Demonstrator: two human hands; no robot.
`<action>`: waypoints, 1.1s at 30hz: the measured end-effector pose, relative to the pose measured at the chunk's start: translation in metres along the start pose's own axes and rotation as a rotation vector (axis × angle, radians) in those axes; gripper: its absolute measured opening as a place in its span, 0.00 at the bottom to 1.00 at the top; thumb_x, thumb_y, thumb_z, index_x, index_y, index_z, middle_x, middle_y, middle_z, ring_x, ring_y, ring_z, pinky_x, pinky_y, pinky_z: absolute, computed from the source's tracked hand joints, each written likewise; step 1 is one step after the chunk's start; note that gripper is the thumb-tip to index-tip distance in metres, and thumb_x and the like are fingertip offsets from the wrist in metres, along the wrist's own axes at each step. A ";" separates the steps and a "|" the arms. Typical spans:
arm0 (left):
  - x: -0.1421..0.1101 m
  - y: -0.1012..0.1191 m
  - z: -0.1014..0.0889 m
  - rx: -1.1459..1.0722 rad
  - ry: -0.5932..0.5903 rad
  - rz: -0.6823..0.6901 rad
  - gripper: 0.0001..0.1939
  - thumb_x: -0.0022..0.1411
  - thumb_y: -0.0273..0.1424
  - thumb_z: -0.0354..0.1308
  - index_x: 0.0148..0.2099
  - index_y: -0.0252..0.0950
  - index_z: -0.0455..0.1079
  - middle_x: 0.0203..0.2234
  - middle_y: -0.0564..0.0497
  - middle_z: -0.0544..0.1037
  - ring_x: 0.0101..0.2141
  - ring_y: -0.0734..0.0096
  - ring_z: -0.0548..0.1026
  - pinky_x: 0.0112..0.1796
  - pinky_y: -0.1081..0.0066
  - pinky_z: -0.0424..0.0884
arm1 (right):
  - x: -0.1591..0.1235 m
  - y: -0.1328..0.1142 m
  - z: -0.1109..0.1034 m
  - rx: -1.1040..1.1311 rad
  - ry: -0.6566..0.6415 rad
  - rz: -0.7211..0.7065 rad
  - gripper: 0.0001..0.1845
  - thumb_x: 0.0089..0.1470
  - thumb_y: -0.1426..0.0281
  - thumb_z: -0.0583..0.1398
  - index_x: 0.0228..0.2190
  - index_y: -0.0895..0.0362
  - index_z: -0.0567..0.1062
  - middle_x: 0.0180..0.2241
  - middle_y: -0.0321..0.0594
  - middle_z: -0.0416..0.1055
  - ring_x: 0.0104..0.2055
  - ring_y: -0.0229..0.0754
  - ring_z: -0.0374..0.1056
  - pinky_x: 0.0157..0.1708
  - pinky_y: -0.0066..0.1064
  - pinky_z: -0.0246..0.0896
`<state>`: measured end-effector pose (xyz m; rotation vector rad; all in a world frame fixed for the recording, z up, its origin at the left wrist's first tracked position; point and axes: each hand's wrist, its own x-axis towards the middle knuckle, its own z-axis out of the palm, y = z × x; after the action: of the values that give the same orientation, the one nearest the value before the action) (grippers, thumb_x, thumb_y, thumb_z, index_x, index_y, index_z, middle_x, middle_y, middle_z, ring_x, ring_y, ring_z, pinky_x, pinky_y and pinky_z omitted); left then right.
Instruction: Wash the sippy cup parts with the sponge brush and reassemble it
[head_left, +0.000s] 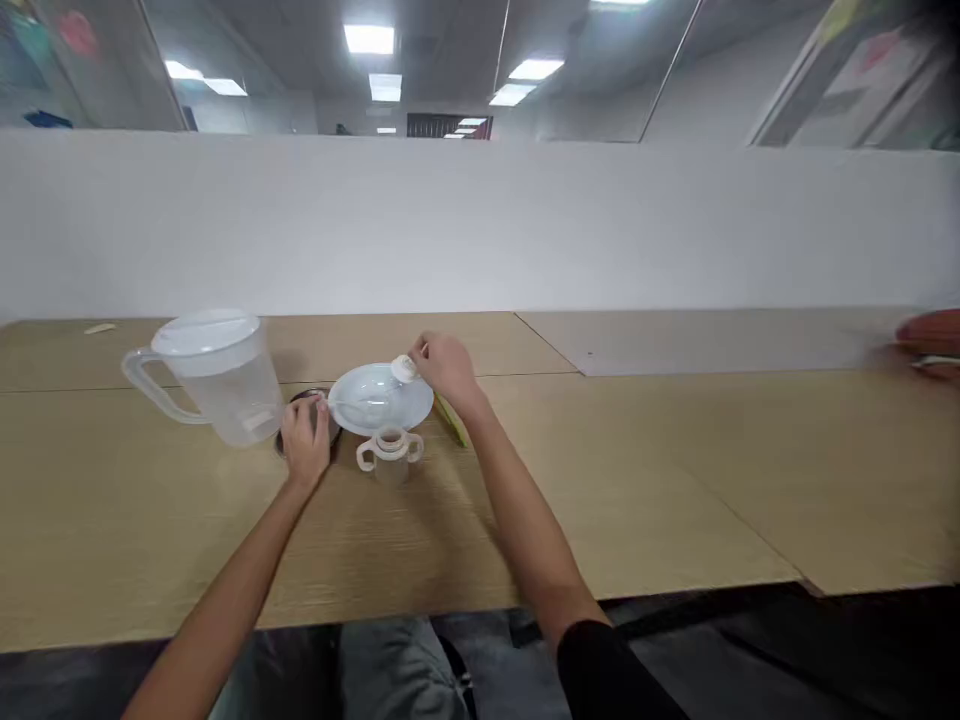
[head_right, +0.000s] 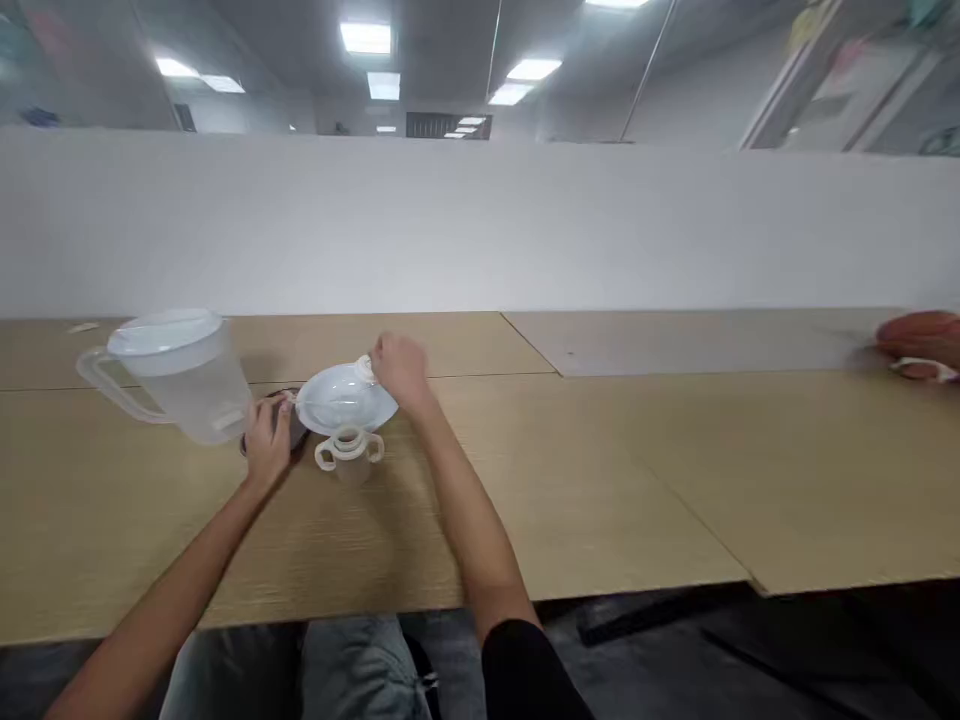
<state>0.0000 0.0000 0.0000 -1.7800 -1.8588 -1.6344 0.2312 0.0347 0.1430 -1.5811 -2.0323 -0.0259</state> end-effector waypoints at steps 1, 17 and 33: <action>0.001 -0.002 0.001 -0.032 0.004 -0.044 0.25 0.67 0.46 0.42 0.51 0.34 0.69 0.47 0.40 0.72 0.52 0.57 0.67 0.55 0.59 0.60 | 0.000 -0.001 0.000 0.004 -0.008 0.001 0.13 0.59 0.69 0.52 0.37 0.57 0.76 0.37 0.42 0.77 0.37 0.41 0.71 0.33 0.28 0.57; 0.004 0.008 -0.003 0.118 -0.433 0.379 0.22 0.69 0.41 0.39 0.51 0.40 0.72 0.54 0.47 0.73 0.60 0.57 0.61 0.61 0.48 0.44 | 0.002 -0.005 -0.001 0.074 -0.043 0.012 0.10 0.58 0.68 0.54 0.36 0.56 0.75 0.36 0.41 0.77 0.37 0.40 0.69 0.38 0.29 0.57; 0.003 0.015 -0.010 0.089 -0.105 0.321 0.22 0.68 0.41 0.42 0.56 0.36 0.66 0.51 0.42 0.73 0.53 0.57 0.68 0.57 0.54 0.53 | -0.004 -0.017 0.002 0.276 -0.139 -0.119 0.07 0.54 0.71 0.58 0.33 0.58 0.76 0.31 0.38 0.75 0.34 0.37 0.68 0.35 0.27 0.57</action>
<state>0.0051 -0.0090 0.0155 -2.0317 -1.5522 -1.3472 0.2159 0.0271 0.1451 -1.3218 -2.1274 0.3153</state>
